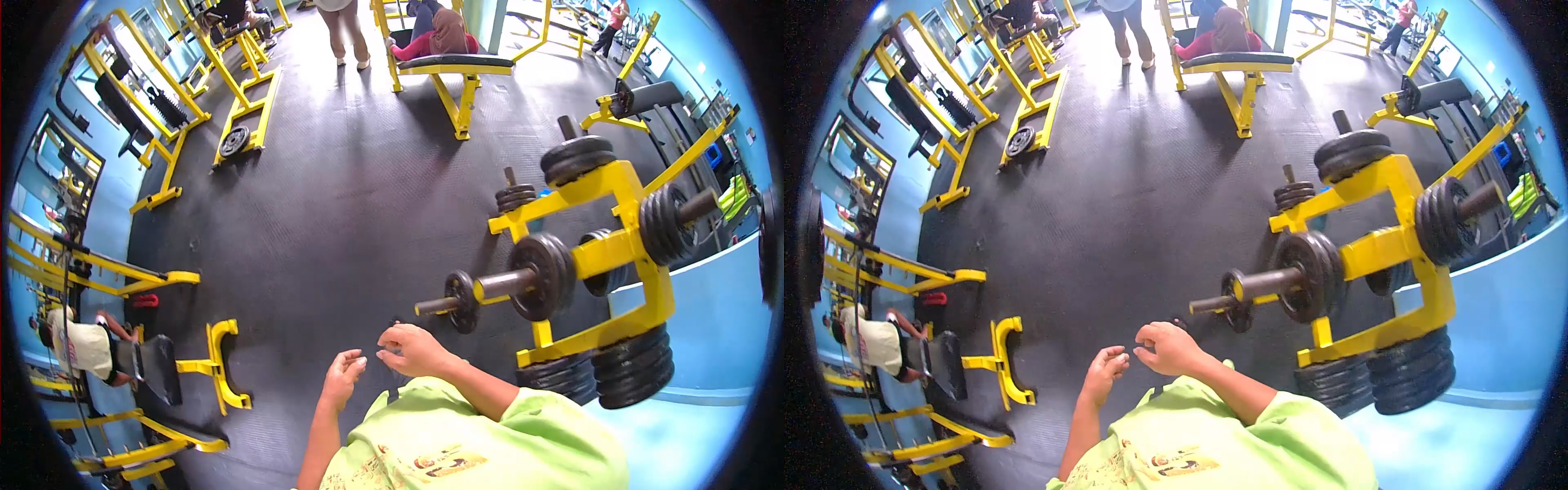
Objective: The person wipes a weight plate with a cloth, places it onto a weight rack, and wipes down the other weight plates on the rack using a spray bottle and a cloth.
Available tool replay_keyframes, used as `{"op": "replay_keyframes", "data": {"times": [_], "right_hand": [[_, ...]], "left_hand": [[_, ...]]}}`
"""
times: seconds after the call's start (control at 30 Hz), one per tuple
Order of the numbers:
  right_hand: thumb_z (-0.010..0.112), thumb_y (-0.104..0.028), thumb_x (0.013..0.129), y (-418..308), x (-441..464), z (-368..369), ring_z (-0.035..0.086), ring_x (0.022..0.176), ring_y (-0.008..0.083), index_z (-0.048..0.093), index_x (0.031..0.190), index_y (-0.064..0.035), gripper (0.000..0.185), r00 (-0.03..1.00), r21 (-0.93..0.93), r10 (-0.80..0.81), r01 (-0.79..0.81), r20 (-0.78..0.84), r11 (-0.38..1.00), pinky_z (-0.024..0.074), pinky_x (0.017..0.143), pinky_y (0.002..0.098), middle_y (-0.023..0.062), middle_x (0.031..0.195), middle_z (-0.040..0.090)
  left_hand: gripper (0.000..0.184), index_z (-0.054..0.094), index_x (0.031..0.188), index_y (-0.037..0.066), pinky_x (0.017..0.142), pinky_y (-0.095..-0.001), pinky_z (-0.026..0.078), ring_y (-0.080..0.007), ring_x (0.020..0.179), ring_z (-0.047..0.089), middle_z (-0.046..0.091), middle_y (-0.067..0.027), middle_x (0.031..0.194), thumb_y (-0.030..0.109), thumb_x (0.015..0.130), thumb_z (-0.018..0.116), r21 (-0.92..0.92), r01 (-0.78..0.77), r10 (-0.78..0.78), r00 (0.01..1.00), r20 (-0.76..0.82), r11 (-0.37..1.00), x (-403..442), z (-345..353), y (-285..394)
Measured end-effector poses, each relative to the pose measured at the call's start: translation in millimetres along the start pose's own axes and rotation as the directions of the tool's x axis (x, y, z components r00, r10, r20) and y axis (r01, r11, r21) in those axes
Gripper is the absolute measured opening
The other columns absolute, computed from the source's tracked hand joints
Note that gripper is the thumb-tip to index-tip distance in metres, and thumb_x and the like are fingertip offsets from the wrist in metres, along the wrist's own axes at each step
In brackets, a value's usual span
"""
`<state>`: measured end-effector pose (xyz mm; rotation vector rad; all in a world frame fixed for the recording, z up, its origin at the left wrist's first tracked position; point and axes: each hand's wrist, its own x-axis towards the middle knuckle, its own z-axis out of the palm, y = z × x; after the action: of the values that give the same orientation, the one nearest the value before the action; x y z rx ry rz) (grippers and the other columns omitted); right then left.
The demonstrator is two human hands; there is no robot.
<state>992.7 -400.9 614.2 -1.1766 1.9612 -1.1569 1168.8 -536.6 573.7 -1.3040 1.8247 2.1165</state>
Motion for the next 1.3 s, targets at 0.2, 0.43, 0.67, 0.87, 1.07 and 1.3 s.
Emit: {"op": "replay_keyframes", "data": {"times": [0.2,0.43,0.67,0.87,1.07,1.3], "right_hand": [[0.067,-0.031,0.081,-33,167,-36,0.060,0.100,0.0313,0.063,0.103,-0.0059,0.034,0.973,-0.195,0.098,-0.056,0.211,0.979,0.0477,0.087,0.0417,0.0131,0.097,0.063],[0.062,-0.032,0.078,20,331,-104,0.063,0.098,0.0351,0.065,0.100,-0.0042,0.035,0.954,-0.085,0.276,-0.287,-0.115,0.954,0.0502,0.086,0.0444,0.0180,0.101,0.066],[0.065,-0.033,0.079,113,352,-189,0.061,0.104,0.0333,0.064,0.104,-0.0048,0.037,0.708,0.008,0.643,-0.670,-0.292,0.742,0.0488,0.089,0.0415,0.0170,0.107,0.065],[0.068,-0.034,0.079,102,319,-246,0.063,0.098,0.0314,0.063,0.107,-0.0046,0.041,0.305,0.314,0.773,-0.784,-0.557,0.536,0.0499,0.085,0.0399,0.0162,0.103,0.066],[0.073,-0.031,0.076,162,295,-250,0.067,0.082,0.0314,0.065,0.102,-0.0026,0.039,-0.008,0.647,0.844,-0.647,-0.536,0.404,0.0527,0.076,0.0383,0.0153,0.085,0.069],[0.074,-0.030,0.077,253,347,-383,0.067,0.081,0.0271,0.062,0.106,-0.0017,0.042,0.165,0.550,0.762,-0.600,-0.626,0.581,0.0519,0.074,0.0357,0.0150,0.084,0.068]], "left_hand": [[0.040,0.053,0.121,0.009,0.072,-0.0253,0.046,-0.0114,0.085,0.059,0.064,-0.0014,0.099,0.027,0.088,0.063,0.058,0.215,-0.207,0.971,-0.119,0.975,94,-91,61],[0.037,0.057,0.115,0.005,0.072,-0.0250,0.045,-0.0099,0.084,0.056,0.062,-0.0035,0.098,0.026,0.087,0.068,0.115,0.217,-0.199,0.968,-0.156,0.969,250,-113,170],[0.038,0.057,0.116,0.000,0.082,-0.0282,0.047,-0.0147,0.093,0.059,0.063,-0.0080,0.103,0.020,0.086,0.069,0.343,-0.009,-0.057,0.982,0.182,0.939,433,-76,303],[0.047,0.055,0.120,-0.002,0.086,-0.0319,0.048,-0.0209,0.102,0.061,0.064,-0.0152,0.109,0.027,0.086,0.069,0.630,-0.245,-0.147,0.852,0.503,0.737,532,6,420],[0.053,0.053,0.124,-0.003,0.088,-0.0331,0.048,-0.0248,0.105,0.061,0.064,-0.0183,0.113,0.032,0.086,0.068,0.654,-0.417,-0.231,0.704,0.672,0.631,597,140,455],[0.053,0.052,0.123,-0.003,0.089,-0.0332,0.048,-0.0231,0.103,0.062,0.064,-0.0174,0.112,0.031,0.085,0.070,0.619,-0.476,-0.269,0.613,0.743,0.625,646,265,494]]}}
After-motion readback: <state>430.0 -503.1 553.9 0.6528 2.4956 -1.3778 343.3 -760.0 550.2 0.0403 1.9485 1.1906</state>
